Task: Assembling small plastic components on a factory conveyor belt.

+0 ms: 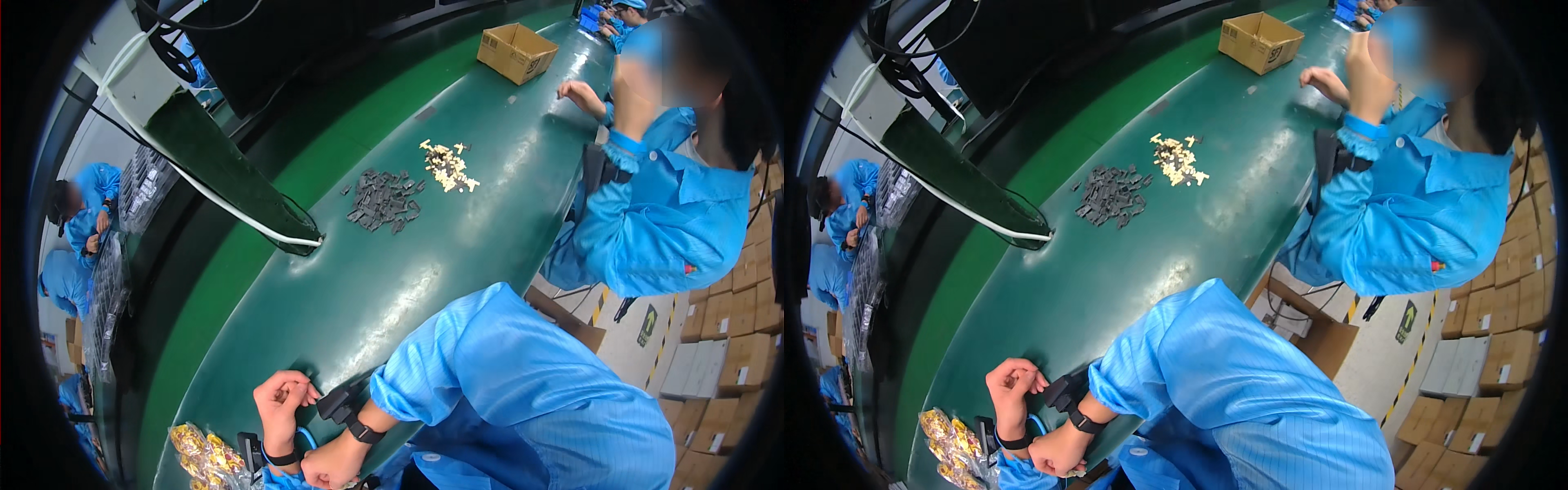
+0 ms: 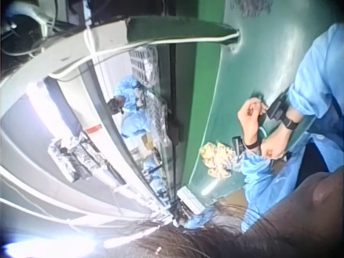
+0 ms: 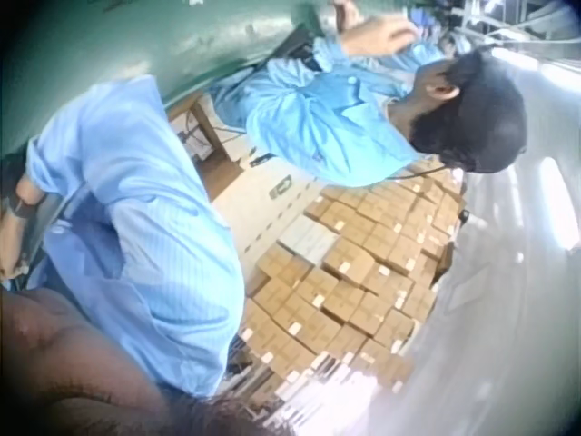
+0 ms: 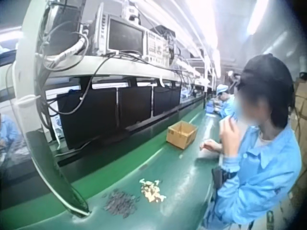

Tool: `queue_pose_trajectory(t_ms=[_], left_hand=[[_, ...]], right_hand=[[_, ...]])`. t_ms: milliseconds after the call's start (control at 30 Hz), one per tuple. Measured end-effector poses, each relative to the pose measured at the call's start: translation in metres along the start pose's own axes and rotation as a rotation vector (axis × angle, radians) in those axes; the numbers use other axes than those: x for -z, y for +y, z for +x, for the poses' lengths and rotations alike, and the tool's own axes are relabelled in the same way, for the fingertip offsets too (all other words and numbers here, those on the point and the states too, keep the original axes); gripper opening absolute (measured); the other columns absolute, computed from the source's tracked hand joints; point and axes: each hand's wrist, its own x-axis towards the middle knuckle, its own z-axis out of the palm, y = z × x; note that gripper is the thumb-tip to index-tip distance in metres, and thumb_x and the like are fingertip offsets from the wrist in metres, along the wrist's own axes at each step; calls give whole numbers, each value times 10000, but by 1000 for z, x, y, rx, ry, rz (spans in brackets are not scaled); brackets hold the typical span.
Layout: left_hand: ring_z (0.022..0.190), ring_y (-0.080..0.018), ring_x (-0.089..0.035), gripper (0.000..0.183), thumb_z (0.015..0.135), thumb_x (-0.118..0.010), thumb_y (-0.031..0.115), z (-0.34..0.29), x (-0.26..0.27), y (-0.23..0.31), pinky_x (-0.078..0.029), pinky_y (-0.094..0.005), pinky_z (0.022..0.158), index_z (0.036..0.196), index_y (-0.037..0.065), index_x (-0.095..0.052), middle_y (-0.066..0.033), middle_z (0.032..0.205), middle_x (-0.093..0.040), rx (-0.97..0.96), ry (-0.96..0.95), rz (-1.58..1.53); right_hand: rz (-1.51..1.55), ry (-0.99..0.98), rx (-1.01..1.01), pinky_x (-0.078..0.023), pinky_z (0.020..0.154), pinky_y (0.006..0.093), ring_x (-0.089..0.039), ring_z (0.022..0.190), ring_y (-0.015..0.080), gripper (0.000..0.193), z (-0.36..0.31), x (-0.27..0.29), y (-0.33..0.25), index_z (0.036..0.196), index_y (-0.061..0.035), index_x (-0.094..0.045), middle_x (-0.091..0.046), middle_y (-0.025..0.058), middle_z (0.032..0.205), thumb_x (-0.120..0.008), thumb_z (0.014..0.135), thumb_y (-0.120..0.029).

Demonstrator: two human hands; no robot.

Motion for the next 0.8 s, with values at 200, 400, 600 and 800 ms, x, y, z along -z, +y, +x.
queue_pose_trajectory(t_ms=[200, 400, 600, 800], left_hand=[[601, -128, -607, 61, 903, -635, 7, -1, -8, 0, -450, -226, 543, 917, -51, -650, -105, 695, -662, -13, 36, 43], [663, -118, -561, 103, 928, -660, 75, -9, -24, 32, -434, -248, 597, 934, -27, -677, -54, 755, -654, 15, 79, 125], [668, -119, -556, 87, 924, -658, 60, -10, -21, 17, -433, -248, 606, 924, -24, -680, -52, 765, -651, -23, 81, 166], [719, -142, -567, 88, 915, -657, 47, -16, -14, 8, -464, -269, 647, 946, -34, -674, -67, 808, -660, -62, 174, 328]], right_hand=[[-78, -30, 37, -508, 516, 316, -637, 554, 177, 87, 2, 1, 13, 750, 24, -643, -639, 105, 611, -579, 794, -13], [-106, 47, 148, -469, 510, 321, -598, 558, 179, 42, -25, 12, -44, 807, 10, -599, -606, 93, 639, -576, 795, -23], [89, -127, -50, -461, 485, 320, -587, 534, 179, 45, -6, 6, 2, 814, 19, -583, -598, 92, 639, -565, 782, -6], [5, -85, 94, -465, 488, 319, -590, 539, 180, 43, -4, 19, -11, 818, 21, -586, -603, 93, 654, -568, 789, -6]])
